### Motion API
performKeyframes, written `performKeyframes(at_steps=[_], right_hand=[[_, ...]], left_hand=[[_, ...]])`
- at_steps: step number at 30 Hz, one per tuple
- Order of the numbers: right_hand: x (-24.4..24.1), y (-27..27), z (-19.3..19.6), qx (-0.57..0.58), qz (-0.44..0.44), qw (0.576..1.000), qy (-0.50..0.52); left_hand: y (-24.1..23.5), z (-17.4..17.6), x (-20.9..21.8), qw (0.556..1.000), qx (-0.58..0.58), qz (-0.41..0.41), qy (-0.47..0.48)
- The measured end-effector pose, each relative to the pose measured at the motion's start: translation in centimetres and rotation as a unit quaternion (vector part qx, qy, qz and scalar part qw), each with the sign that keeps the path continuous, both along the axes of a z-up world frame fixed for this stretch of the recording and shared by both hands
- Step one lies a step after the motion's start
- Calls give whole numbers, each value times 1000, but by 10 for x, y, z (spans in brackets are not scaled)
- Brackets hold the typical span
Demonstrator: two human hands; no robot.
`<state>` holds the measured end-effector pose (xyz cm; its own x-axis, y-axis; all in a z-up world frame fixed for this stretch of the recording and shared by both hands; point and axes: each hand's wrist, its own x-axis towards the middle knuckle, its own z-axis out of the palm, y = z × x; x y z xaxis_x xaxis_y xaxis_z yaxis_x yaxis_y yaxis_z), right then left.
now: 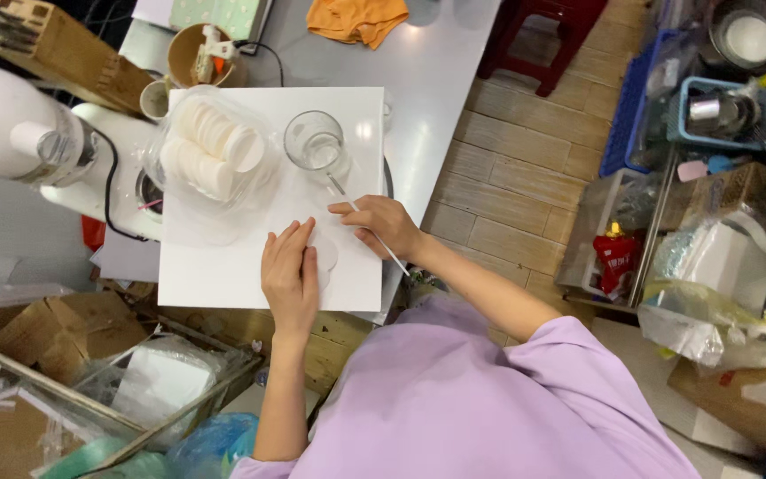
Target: The person assembles a flower-shaped decorative item by placing small white circular pieces into a white plastic mold and pressing them with a thin white stick. The person repeatedly dips the stick into a glass of water and continues to press and adjust the pieces until the assembly is complete.
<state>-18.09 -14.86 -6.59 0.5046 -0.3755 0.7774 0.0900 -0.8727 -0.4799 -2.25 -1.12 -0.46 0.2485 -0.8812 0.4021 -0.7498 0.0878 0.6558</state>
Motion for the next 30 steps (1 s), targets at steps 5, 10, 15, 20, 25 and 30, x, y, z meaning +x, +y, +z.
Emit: performKeyframes(at_steps=[5, 10, 15, 20, 25, 30], right_hand=[[-1, -5, -6, -6, 33, 999, 4], [-1, -11, -7, -46, 82, 996, 0], [-3, -20, -11, -44, 150, 988, 2], [-5, -23, -5, -53, 191, 980, 22], [-11, -32, 3, -40, 237, 969, 52], [-10, -37, 16, 53, 307, 947, 84]], left_hand=[[-1, -3, -1, 1000, -3, 26, 16], [14, -9, 0, 988, -92, 121, 17], [48, -27, -16, 954, -104, 281, -18], [45, -33, -60, 945, -28, 276, -176], [39, -37, -73, 929, 24, 307, -205], [38, -34, -72, 915, 25, 312, -254]])
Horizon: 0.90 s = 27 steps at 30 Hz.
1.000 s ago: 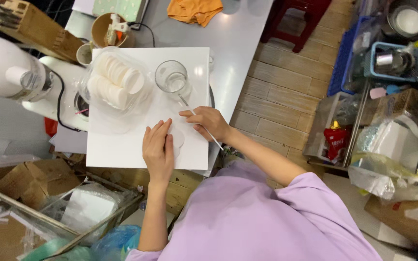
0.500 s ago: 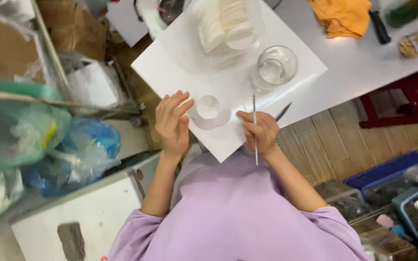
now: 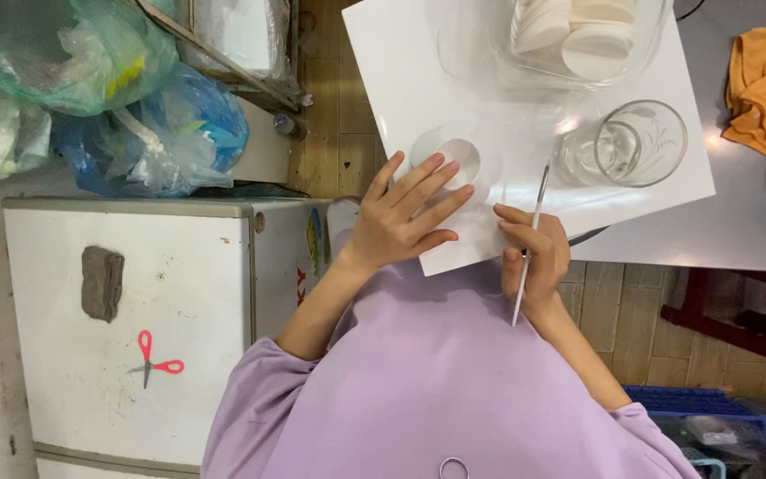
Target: The person assembles a flower-shaped decorative item by placing small white circular pieces into a white plastic mold and pressing them with a thin white stick. The person repeatedly dips the stick into a glass of water and continues to press and adjust the pieces until the assembly is complete.
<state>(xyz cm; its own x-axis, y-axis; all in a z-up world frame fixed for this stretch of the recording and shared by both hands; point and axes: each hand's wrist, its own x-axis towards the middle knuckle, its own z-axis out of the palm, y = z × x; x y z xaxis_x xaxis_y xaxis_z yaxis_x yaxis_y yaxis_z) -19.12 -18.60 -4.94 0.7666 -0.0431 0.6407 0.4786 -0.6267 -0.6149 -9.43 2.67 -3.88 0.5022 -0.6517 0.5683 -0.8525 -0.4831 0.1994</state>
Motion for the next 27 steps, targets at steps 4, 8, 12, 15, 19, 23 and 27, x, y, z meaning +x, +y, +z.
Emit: performKeyframes(at_steps=[4, 8, 12, 15, 19, 23, 27], right_hand=[[-8, -26, 23, -9, 22, 1000, 19], [6, -96, 56, 83, -2, 994, -72], [25, -134, 84, -72, -108, 989, 74], [44, -132, 92, -174, -102, 973, 115], [35, -126, 103, -135, -141, 979, 59], [16, -98, 95, 32, -7, 999, 22], [17, -51, 72, -11, 40, 982, 184]], left_hand=[[-7, 6, 3, 998, -19, -5, 56], [-12, 12, 10, 986, -72, -9, 147], [-14, 10, 30, 955, -124, -54, 263], [-18, 8, 38, 956, -107, -36, 270], [-22, 8, 32, 969, -120, 32, 216], [-20, 12, 29, 957, -135, 5, 259], [-24, 17, 32, 945, -124, -31, 302]])
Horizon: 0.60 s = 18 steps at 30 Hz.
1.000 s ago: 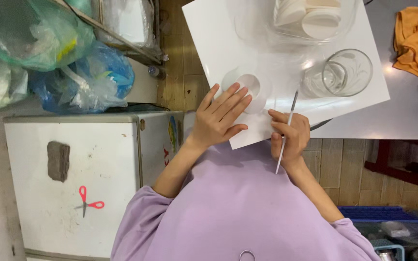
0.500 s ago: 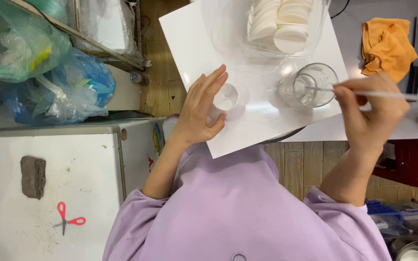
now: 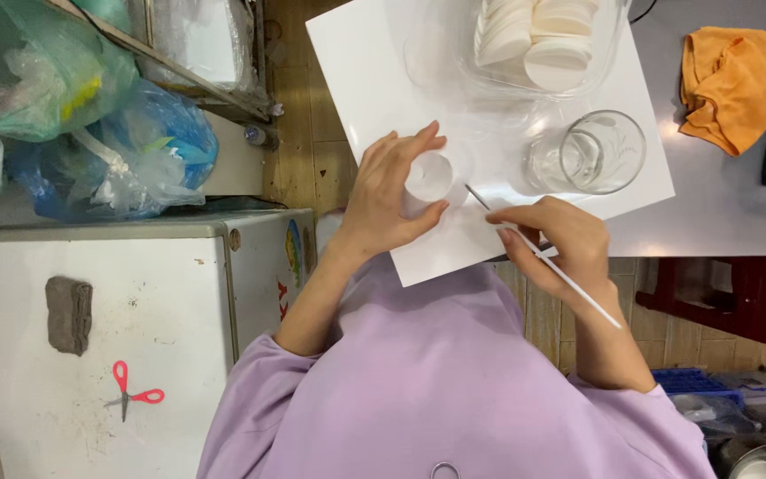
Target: The person assembles a flower-shaped decorative item by placing small white circular pieces into a white plastic mold and pressing them with a thin white stick. The person repeatedly dips the stick into a glass of water and continues to press and adjust the pieces until the assembly is complete.
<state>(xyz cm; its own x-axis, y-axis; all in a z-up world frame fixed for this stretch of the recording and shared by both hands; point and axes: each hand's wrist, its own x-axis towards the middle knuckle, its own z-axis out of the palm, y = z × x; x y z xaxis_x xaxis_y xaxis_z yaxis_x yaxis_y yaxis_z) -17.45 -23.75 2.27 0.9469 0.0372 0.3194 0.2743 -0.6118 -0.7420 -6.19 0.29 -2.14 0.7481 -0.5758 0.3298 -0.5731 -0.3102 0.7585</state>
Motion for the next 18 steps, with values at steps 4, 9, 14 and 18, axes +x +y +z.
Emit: performKeyframes(at_steps=[4, 9, 14, 18], right_hand=[[2, 12, -10, 74, -23, 995, 61], [4, 16, -14, 112, -38, 985, 128], [10, 19, -14, 128, -27, 984, 121], [7, 18, -10, 105, -14, 986, 131]], left_hand=[[7, 1, 5, 996, -9, -88, 3], [11, 2, 12, 992, -15, -124, -10], [10, 2, 15, 993, -5, -120, -18], [14, 1, 15, 993, 1, -121, -14]])
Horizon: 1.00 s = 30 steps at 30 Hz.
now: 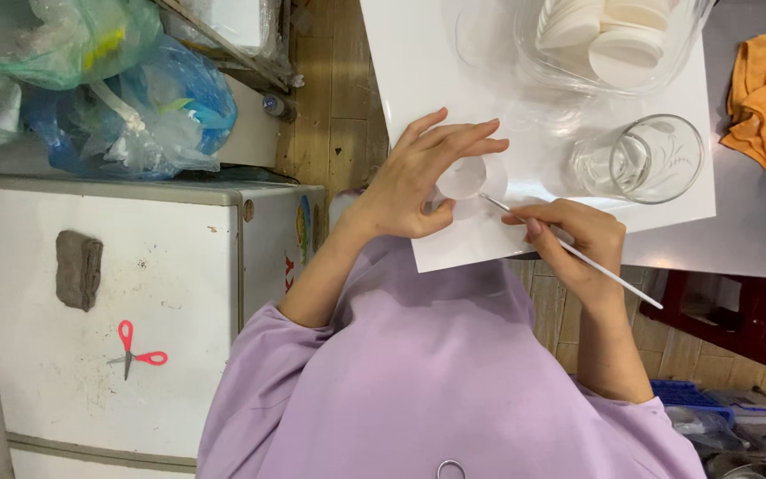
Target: The person assembles a flower-shaped decorative item by placing small white circular pieces into a white plastic mold and pressing them with a thin white stick. The person repeatedly dips the stick into a glass of water and continues to press and adjust the pieces until the assembly is complete.
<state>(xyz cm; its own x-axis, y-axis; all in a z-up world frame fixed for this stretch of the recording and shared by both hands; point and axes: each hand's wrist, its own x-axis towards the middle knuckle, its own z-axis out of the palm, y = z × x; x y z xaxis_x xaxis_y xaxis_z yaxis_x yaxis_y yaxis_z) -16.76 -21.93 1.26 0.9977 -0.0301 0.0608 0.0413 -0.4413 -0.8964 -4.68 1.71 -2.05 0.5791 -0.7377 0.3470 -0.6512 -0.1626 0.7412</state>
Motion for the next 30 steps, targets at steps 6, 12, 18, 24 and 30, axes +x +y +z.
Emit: performKeyframes(at_steps=[6, 12, 18, 24, 30], right_hand=[[3, -3, -4, -14, 6, 1000, 9], [5, -3, -8, 35, -11, 999, -2], [6, -1, -6, 18, -2, 1000, 0], [4, -1, -8, 31, 18, 999, -6], [-4, -9, -25, 115, 22, 990, -83]], left_hand=[[-1, 0, 1, 1000, -5, 0, 0], [2, -2, 10, 999, -15, -36, 13], [3, 0, 13, 998, -11, -45, 29], [3, 4, 16, 998, -15, -50, 20], [2, 15, -5, 996, -3, 76, -49]])
